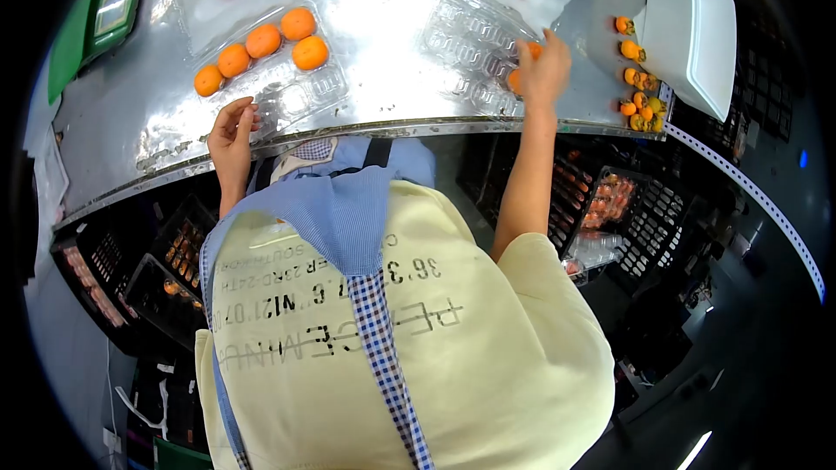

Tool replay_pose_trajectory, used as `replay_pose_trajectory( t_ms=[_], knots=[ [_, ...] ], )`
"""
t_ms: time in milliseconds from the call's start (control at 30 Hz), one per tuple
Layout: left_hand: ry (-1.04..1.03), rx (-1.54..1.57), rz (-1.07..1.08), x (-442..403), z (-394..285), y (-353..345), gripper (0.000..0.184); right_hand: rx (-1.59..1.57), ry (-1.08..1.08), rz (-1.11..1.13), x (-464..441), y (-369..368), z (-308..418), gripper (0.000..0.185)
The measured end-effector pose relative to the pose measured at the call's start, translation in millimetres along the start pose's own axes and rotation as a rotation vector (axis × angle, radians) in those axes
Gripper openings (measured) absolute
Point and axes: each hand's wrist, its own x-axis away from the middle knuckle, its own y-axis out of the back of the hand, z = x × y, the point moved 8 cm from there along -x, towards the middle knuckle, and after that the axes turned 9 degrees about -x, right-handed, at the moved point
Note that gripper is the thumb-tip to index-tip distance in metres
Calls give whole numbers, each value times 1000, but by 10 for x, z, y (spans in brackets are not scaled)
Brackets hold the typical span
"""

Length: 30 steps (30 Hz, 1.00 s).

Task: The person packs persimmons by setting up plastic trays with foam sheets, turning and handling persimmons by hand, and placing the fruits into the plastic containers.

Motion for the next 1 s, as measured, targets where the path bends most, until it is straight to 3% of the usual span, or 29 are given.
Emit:
replay_pose_trajectory(
  t_ms=[100,200,400,500,667,700,800,933,1000],
  knots=[
    [-16,-23,42,-26,-38,-72,18,133,-355,173,116,-10,-494,55],
    [-35,-48,88,-49,-129,-168,18,123,-610,324,169,-17,-476,64],
    [-87,-118,123,-64,-222,-258,17,185,-626,423,80,-46,-541,63],
    [-86,-112,118,-66,-213,-253,18,-13,-608,263,62,-1,-624,62],
    [-74,-98,113,-49,-205,-239,18,-766,-593,-33,109,56,-490,48],
    [-62,-59,136,-50,-212,-267,19,-938,-584,-57,114,91,-293,45],
    [-33,3,225,-34,-396,-404,21,-1265,-496,170,152,-58,335,42],
    [-3,208,541,81,-927,-794,31,-1325,-67,437,285,-97,1663,45],
    [52,311,636,138,-1056,-890,40,-1087,242,472,336,32,2198,45]
  ],
)
